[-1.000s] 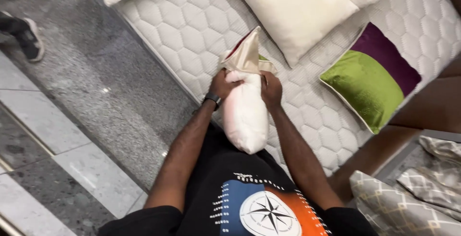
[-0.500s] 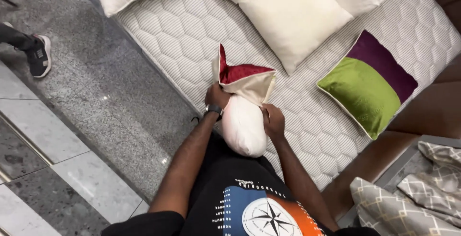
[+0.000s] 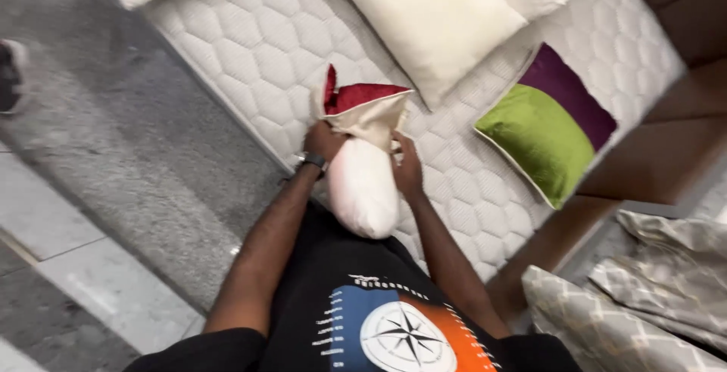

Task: The person inserts a white pillow into a two-toned pillowcase on a bed. They manipulate the fabric to cover the pillow, smooth the surface, and adjust the corners to fit the case properly.

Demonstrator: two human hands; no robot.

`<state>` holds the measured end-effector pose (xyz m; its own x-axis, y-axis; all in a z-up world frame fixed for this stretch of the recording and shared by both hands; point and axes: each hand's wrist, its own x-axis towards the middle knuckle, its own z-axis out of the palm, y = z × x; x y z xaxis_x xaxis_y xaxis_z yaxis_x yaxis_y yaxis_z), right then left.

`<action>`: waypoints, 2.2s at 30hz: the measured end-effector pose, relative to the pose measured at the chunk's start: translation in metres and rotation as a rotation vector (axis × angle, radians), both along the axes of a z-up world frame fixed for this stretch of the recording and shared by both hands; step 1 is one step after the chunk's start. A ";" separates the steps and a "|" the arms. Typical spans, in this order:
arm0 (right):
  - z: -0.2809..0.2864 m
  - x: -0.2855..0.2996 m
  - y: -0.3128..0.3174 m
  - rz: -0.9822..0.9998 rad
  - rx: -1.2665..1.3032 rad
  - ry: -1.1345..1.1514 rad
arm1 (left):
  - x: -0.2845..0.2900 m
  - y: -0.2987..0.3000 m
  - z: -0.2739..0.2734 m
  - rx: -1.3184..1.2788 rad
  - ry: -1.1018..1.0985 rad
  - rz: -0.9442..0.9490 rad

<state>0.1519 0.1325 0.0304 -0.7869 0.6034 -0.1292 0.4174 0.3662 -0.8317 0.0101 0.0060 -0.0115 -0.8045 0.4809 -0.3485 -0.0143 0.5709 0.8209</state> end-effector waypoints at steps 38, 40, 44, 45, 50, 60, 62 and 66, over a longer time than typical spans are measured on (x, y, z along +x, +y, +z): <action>-0.050 0.082 0.019 -0.072 0.234 0.158 | -0.005 -0.075 -0.148 0.327 -0.257 0.049; -0.099 0.102 0.036 -0.261 0.049 0.045 | 0.003 -0.082 -0.178 0.215 -0.281 0.097; -0.104 0.100 0.029 -0.223 -0.884 -0.242 | -0.006 -0.112 -0.207 0.404 -0.331 0.238; -0.086 0.097 0.027 -0.213 -1.083 -0.171 | -0.009 -0.114 -0.203 0.399 -0.338 0.265; -0.103 0.095 0.045 -0.173 -1.059 -0.186 | -0.001 -0.109 -0.191 0.392 -0.401 0.414; -0.057 0.046 0.064 0.060 -0.821 -0.542 | -0.038 -0.157 -0.185 0.107 0.265 0.078; -0.019 0.031 0.064 0.047 -0.724 -0.674 | -0.032 -0.136 -0.184 0.065 0.194 0.069; -0.048 0.015 0.069 0.179 -0.743 -0.697 | -0.052 -0.157 -0.184 -0.117 0.215 -0.002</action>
<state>0.1668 0.2017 -0.0179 -0.4651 0.0671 -0.8827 0.8829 -0.0368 -0.4680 -0.0415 -0.1507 -0.1951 -0.8653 0.4490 -0.2226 0.1546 0.6618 0.7336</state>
